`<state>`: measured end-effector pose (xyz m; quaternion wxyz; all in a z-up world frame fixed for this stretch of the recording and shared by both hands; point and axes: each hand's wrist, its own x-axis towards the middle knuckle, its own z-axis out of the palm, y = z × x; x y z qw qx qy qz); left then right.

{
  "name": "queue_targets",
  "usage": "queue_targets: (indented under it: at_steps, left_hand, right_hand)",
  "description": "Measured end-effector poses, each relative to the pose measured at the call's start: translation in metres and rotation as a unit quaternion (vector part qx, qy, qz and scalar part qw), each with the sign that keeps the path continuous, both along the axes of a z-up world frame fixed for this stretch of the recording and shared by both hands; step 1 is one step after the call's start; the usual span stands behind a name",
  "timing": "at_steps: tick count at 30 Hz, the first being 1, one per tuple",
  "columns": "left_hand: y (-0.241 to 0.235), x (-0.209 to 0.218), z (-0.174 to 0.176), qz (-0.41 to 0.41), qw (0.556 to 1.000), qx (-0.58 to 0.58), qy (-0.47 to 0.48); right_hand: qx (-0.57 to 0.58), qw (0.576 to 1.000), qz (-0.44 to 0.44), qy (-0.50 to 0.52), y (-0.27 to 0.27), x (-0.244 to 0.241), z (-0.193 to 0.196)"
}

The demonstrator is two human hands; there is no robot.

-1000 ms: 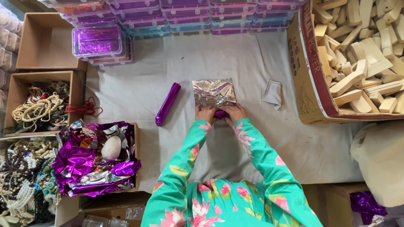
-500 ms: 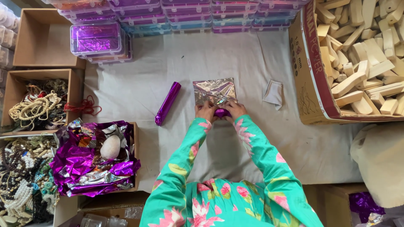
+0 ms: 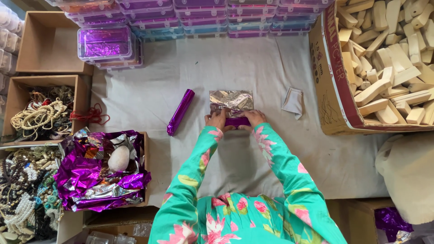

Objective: The person wraps small wooden blocks in silver foil and then in purple metallic paper. They then wipe the inside of a clear plastic container with a white cloth and place the wrapped items inside before closing the lid.

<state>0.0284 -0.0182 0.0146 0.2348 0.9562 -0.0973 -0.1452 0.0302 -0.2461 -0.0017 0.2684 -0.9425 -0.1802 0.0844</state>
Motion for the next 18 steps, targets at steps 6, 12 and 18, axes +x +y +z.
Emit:
queue_targets:
  at_steps: [6,12,18]
  left_hand:
    - [0.010,-0.003,0.005,0.002,0.998,-0.062,0.030]
    - [0.010,-0.011,0.010,0.015,0.998,-0.004,-0.057]
    - [0.010,-0.024,-0.009,0.006,0.981,0.031,-0.193]
  right_hand:
    - [0.009,0.998,0.012,-0.058,0.002,-0.003,0.014]
    - [-0.021,0.998,-0.010,-0.061,0.005,-0.006,0.015]
    - [-0.057,0.996,-0.001,-0.069,0.005,-0.002,0.021]
